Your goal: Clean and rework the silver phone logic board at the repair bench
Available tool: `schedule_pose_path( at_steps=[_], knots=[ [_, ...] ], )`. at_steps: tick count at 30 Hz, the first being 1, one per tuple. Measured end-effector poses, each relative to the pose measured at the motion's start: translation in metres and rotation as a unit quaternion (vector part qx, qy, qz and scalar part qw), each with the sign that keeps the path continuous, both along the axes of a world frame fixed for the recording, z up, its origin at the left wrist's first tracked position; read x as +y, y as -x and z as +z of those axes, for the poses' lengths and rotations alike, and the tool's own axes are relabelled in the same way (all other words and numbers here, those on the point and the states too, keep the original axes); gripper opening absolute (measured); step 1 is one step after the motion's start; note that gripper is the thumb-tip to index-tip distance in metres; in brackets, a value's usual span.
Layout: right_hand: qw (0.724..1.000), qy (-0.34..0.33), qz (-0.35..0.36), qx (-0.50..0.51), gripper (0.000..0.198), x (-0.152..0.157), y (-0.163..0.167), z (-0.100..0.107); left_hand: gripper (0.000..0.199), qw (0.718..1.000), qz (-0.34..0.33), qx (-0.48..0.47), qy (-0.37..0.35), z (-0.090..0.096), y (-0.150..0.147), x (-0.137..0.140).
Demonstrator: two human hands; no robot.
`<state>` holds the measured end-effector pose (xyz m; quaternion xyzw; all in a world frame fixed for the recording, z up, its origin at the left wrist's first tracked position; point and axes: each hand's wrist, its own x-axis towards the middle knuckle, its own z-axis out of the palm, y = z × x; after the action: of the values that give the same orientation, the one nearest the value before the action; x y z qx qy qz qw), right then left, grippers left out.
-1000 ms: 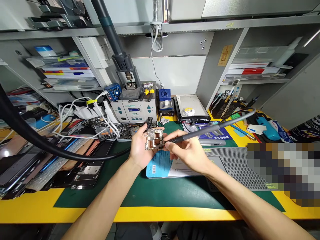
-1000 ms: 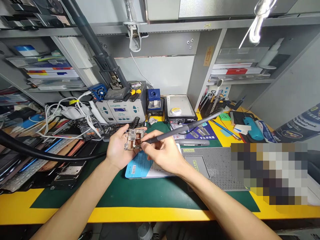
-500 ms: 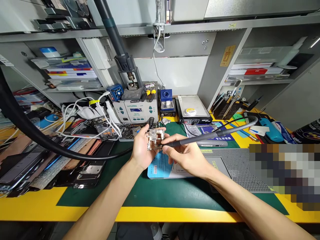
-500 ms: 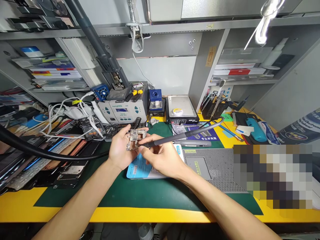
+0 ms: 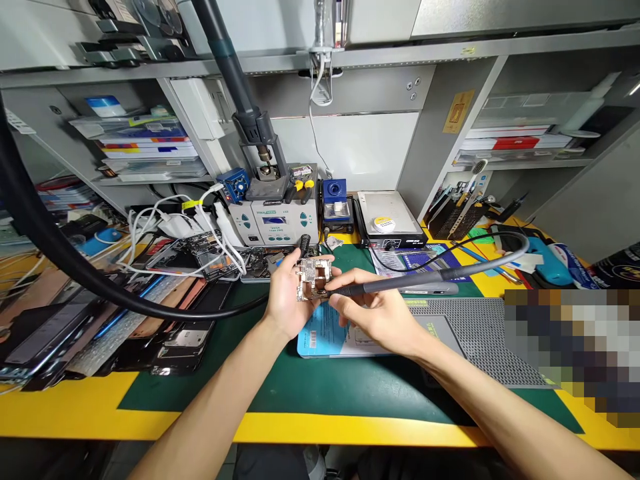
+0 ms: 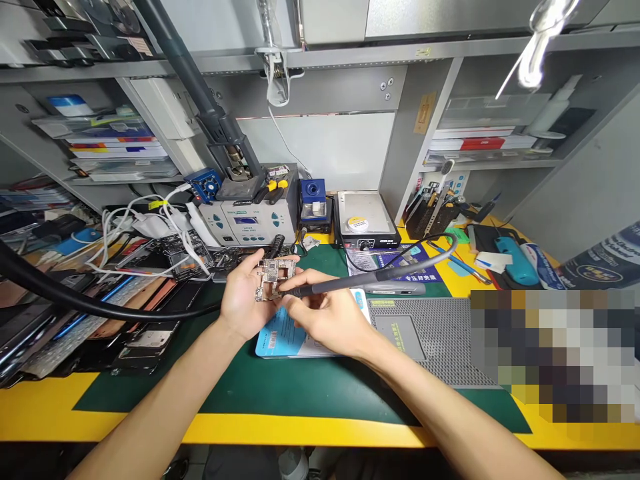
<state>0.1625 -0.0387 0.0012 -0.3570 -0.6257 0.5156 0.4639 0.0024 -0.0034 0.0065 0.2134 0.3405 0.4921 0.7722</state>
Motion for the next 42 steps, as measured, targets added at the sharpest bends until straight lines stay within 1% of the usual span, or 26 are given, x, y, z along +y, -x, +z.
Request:
schedule_pose_path(
  at_steps=[10, 17, 22, 26, 29, 37, 42],
  knots=[
    [1.0, -0.011, -0.001, -0.022, 0.015, -0.001, -0.001, 0.004, 0.049, 1.0, 0.002, 0.007, 0.005, 0.001, -0.001, 0.0],
    [0.998, -0.035, -0.001, -0.044, 0.018, -0.002, -0.003, 0.005, 0.048, 1.0, -0.002, 0.002, 0.003, 0.0, 0.001, 0.0],
    [0.998, -0.03, -0.007, -0.051, 0.017, -0.001, -0.002, 0.007, 0.048, 1.0, -0.008, -0.01, -0.001, -0.003, 0.001, 0.001],
    [0.996, -0.055, -0.011, -0.074, 0.015, -0.002, -0.003, 0.011, 0.052, 1.0, -0.009, -0.007, -0.004, -0.003, -0.001, 0.001],
    [0.993, -0.05, -0.022, -0.104, 0.014, -0.003, -0.004, 0.014, 0.054, 1.0, -0.01, -0.004, -0.012, -0.005, -0.001, 0.002],
    [0.99, -0.049, -0.025, -0.133, 0.014, -0.002, -0.004, 0.017, 0.055, 1.0, -0.016, -0.012, -0.016, -0.005, 0.001, 0.001],
    [0.99, -0.049, -0.028, -0.129, 0.014, -0.002, -0.004, 0.015, 0.055, 0.999, -0.019, -0.022, -0.017, -0.004, 0.001, 0.001]
  ],
)
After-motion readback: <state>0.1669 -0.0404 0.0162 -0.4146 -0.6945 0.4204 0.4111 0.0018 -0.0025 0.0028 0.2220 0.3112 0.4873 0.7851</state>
